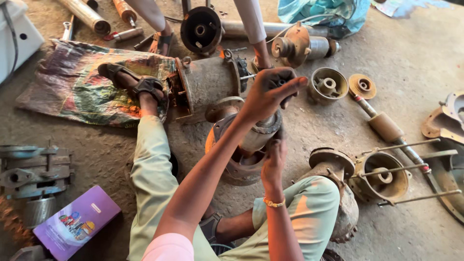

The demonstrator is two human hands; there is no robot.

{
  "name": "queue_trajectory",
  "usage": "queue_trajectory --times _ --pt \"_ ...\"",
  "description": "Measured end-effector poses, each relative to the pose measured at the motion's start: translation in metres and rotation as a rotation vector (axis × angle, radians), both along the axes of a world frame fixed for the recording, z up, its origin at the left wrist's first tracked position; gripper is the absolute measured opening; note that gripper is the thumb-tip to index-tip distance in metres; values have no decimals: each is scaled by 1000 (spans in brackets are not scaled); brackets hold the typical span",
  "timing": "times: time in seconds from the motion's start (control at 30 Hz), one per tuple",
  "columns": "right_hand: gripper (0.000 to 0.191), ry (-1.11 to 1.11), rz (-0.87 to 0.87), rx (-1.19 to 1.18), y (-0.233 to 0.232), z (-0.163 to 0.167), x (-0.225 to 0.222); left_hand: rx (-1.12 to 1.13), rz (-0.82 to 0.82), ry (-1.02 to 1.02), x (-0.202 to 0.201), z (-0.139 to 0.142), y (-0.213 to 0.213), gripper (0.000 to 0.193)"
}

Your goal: The person sits on the floor and assembles a water pump by inserting a cylindrical impeller shaft into the pump housing. They use a small metal rod to tap and align the shaft, then rotate it by hand to check fit. The person continues to adjust the shaft and housing throughout the clip.

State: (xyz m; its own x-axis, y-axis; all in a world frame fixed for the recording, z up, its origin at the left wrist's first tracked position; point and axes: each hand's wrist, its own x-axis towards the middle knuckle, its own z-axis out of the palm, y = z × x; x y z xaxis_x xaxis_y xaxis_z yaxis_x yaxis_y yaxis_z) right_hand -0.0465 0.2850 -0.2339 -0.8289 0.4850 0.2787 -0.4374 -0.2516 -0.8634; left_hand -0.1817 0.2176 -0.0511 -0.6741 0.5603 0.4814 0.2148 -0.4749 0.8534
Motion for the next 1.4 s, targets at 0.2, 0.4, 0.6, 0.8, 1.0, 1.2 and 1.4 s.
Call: queue_trajectory --times 0.2,0.4,0.6,0.8,1.0,1.2,1.4 --pt "57 -181 -167 310 4 2 -5 -35 47 30 3 2 -2 37" --pt "65 -120 124 -140 8 3 -13 -24 33 -7 5 4 -1 39" --pt "71 -85 128 -92 23 -9 -21 -43 94 19 7 3 0 39" --pt "78 -132 158 -205 13 -10 -25 -22 198 130 9 0 2 30" --pt "78 69 236 -46 25 9 -11 -31 265 224 11 -3 3 31" --pt "70 -155 173 -59 12 -13 -14 -42 270 138 12 -4 4 31" --pt "65 -384 -4 -160 20 5 -6 -20 296 177 13 -4 3 32"
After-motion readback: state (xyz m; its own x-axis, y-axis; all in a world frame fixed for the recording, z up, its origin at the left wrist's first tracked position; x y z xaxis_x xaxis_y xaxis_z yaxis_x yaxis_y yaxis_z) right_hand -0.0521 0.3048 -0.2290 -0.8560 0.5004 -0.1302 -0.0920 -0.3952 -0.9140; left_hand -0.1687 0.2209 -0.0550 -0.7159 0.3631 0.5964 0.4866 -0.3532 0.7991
